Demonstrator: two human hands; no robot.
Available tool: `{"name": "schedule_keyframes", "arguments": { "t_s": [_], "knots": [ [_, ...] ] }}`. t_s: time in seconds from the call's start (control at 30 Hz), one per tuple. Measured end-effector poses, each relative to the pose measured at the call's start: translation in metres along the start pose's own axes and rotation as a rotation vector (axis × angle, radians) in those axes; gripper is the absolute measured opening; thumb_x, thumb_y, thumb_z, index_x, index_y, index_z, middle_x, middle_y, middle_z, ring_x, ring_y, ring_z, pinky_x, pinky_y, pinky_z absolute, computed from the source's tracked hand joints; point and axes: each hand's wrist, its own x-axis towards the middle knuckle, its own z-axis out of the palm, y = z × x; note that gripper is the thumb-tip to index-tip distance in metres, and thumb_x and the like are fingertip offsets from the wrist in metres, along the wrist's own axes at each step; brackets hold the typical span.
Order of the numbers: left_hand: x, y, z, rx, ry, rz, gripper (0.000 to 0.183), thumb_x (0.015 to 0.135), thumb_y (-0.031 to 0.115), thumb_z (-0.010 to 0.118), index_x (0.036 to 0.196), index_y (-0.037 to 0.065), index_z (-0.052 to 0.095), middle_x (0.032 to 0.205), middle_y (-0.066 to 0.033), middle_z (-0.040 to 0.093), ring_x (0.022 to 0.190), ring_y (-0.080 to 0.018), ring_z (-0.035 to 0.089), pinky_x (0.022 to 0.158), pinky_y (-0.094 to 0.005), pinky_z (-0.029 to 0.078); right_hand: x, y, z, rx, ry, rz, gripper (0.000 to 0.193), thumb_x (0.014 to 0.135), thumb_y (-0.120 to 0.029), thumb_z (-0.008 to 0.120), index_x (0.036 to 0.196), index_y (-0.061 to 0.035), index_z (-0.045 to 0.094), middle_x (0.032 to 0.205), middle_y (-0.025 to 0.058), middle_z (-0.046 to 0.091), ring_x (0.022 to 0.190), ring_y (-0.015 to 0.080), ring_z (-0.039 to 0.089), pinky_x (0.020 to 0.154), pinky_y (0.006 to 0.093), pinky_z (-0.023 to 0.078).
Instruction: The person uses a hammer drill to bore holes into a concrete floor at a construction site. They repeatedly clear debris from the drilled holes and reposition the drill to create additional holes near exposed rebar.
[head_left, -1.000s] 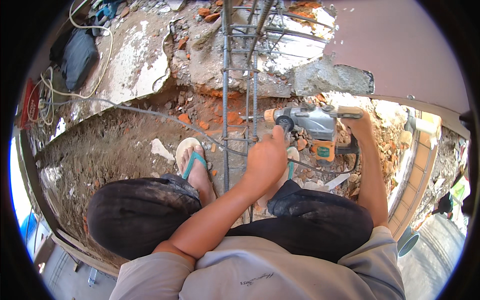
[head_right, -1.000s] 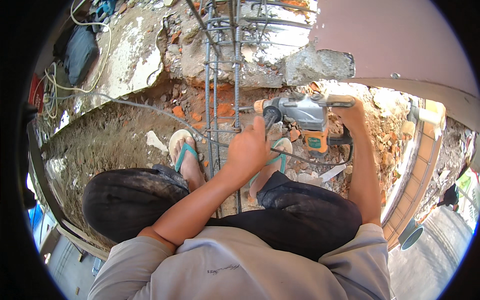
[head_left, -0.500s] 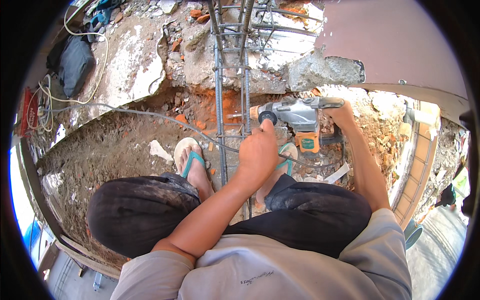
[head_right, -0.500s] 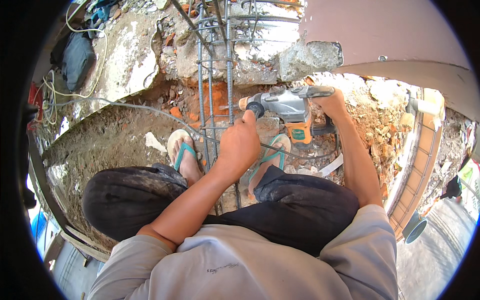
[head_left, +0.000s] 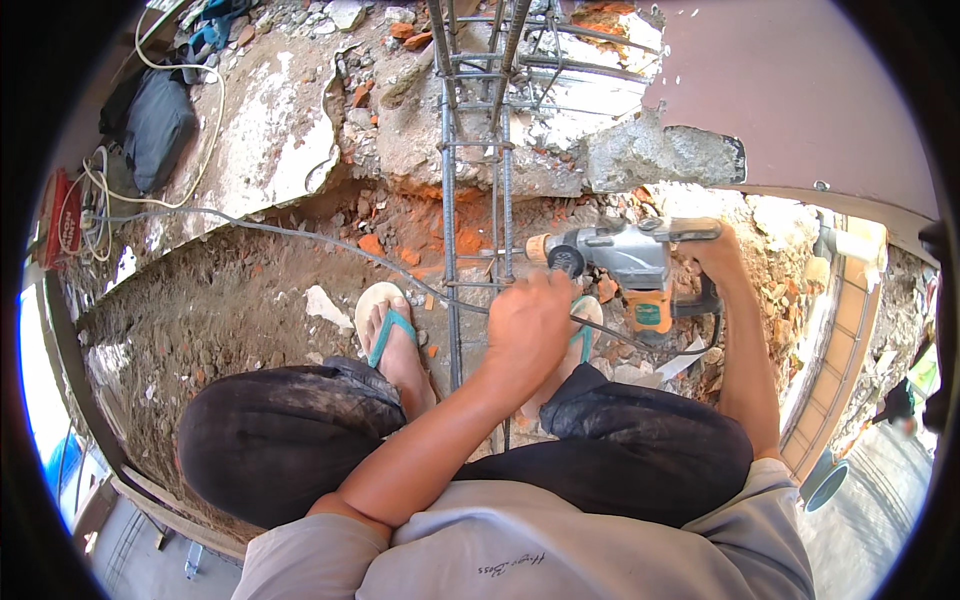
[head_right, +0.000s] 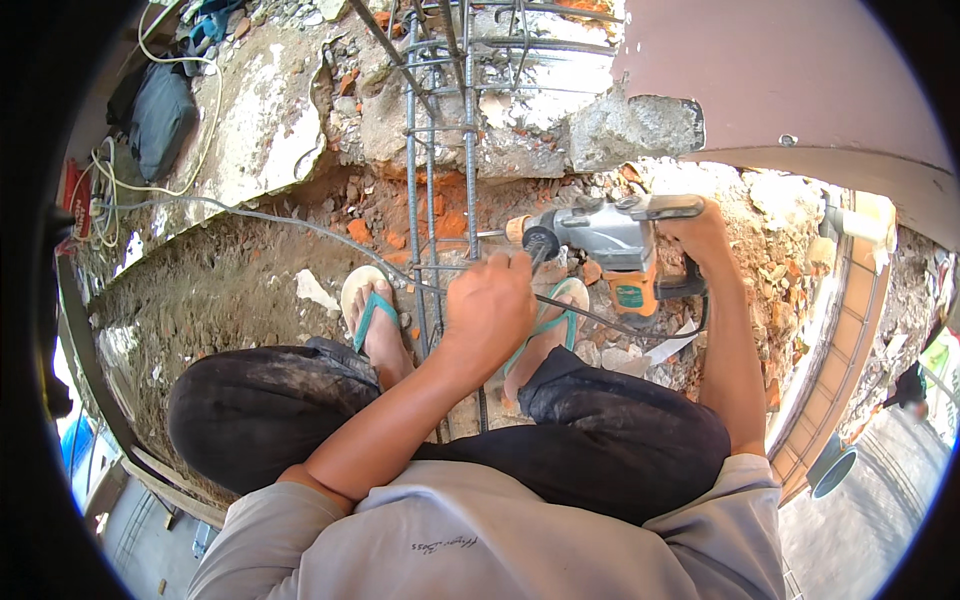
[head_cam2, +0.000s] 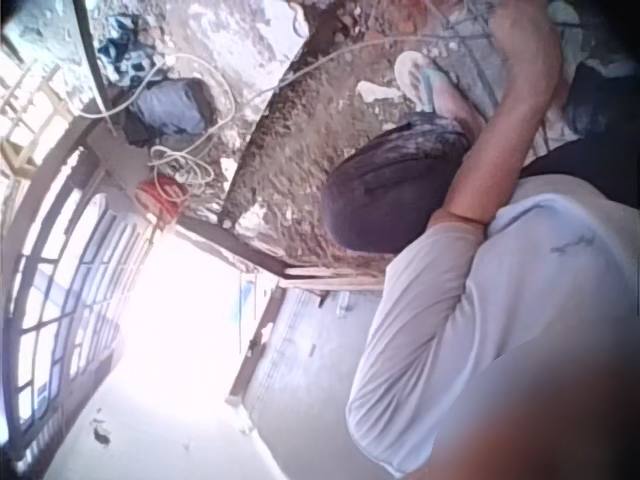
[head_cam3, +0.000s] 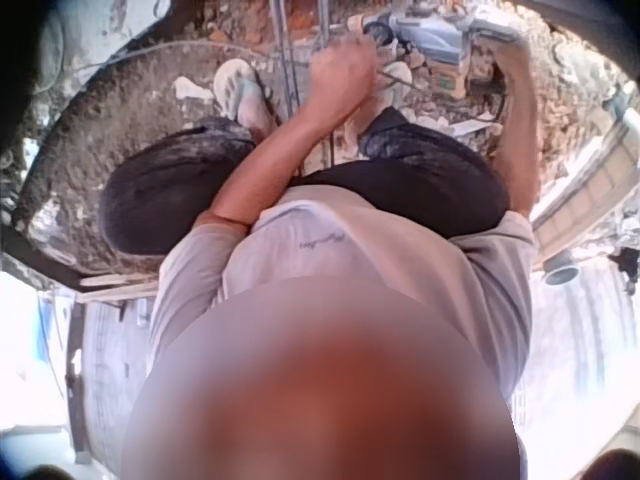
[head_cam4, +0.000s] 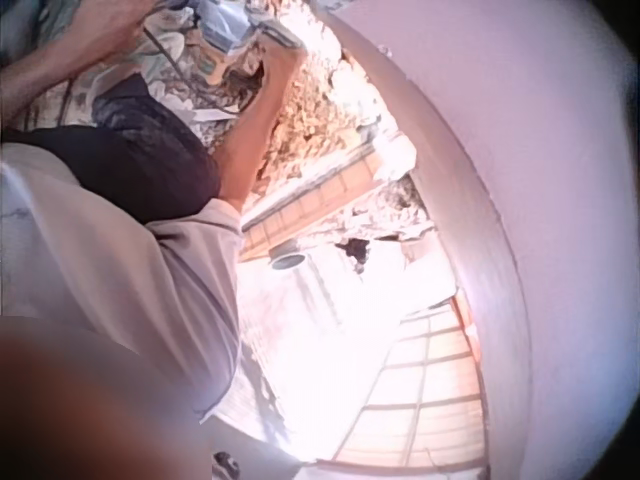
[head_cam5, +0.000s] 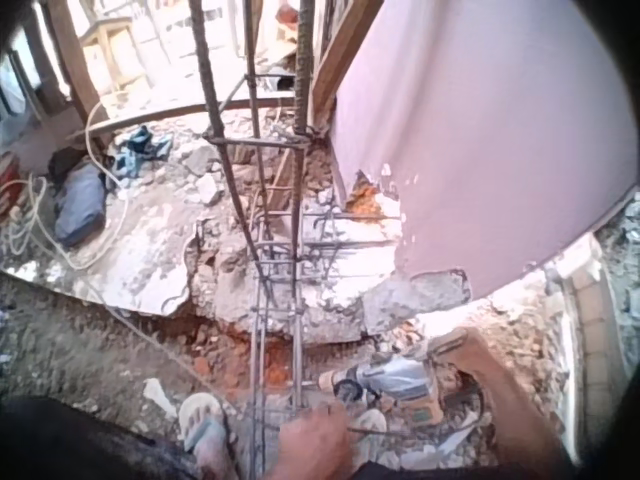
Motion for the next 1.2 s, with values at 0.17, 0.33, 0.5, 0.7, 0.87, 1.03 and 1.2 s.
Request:
{"name": "schedule_keyframes", "arguments": {
  "t_s": [0.17,0.33,0.5,0.7,0.87,1.03,1.2],
  "knots": [
    [0.002,-0.014,0.0,0.214,0.235,0.12,0.018,0.086,0.015,0.081,0.095,0.0,0.08,0.142,-0.021,0.064,0.148,-0.0398,0.052,0.112,-0.0505,0.048,0.003,-0.003,0.009,-0.039,-0.034,0.008,0.009,0.089,0.004,0.081,0.098,0.0004,0.081,0.074,0.0021,0.07,0.058,0.0105,0.061,0.05,0.0311,0.046],
    [0.002,-0.019,0.006,0.05,0.391,0.087,0.017,0.087,0.013,0.079,0.098,0.001,0.083,0.148,-0.0215,0.062,0.147,-0.0427,0.053,0.117,-0.061,0.036,0.024,-0.004,0.015,-0.035,-0.098,0.087,0.011,0.091,0.004,0.08,0.101,0.001,0.082,0.074,0.0023,0.07,0.058,0.0101,0.061,0.05,0.0322,0.047],
    [-0.001,-0.011,0.005,0.148,0.259,0.19,0.025,0.089,0.016,0.076,0.111,0.007,0.081,0.147,-0.0189,0.063,0.147,-0.0392,0.053,0.116,-0.0571,0.034,0.038,0.007,0.031,0.056,-0.133,0.16,0.01,0.092,0.002,0.081,0.101,-0.0006,0.08,0.074,0.002,0.068,0.055,0.0106,0.059,0.048,0.0321,0.047],
    [0.009,-0.021,0.007,0.106,0.39,0.042,0.032,0.093,0.017,0.076,0.123,0.009,0.072,0.144,-0.0152,0.065,0.146,-0.037,0.056,0.118,-0.0572,0.033,0.027,0.025,0.022,0.073,-0.168,0.178,0.01,0.092,0.002,0.08,0.102,-0.0014,0.078,0.076,0.002,0.068,0.055,0.0121,0.058,0.05,0.0314,0.048],
    [0.007,-0.023,0.017,0.2,0.29,0.076,0.026,0.095,0.016,0.074,0.119,0.007,0.073,0.13,-0.0144,0.07,0.145,-0.0391,0.056,0.12,-0.0587,0.033,0.018,0.027,0.007,0.101,-0.13,0.18,0.016,0.092,0.007,0.078,0.106,-0.0004,0.078,0.083,0.0049,0.072,0.06,0.0121,0.06,0.052,0.0304,0.048],
    [0.009,-0.014,0.025,0.17,0.257,0.176,0.019,0.092,0.016,0.076,0.107,0.005,0.072,0.111,-0.0132,0.072,0.134,-0.0383,0.061,0.121,-0.0614,0.035,0.013,0.013,-0.009,0.027,-0.085,0.133,0.018,0.092,0.005,0.08,0.108,-0.0009,0.078,0.083,0.0051,0.073,0.06,0.012,0.061,0.052,0.0302,0.047],
    [0.013,-0.015,0.027,0.067,0.315,0.213,0.018,0.089,0.018,0.078,0.099,0.005,0.069,0.094,-0.0137,0.072,0.113,-0.0349,0.065,0.119,-0.0612,0.038,0.023,-0.002,-0.022,-0.098,-0.079,0.101,0.016,0.089,0.006,0.08,0.102,-0.0017,0.078,0.076,0.0023,0.07,0.057,0.0113,0.059,0.052,0.0312,0.047]
  ]
}}
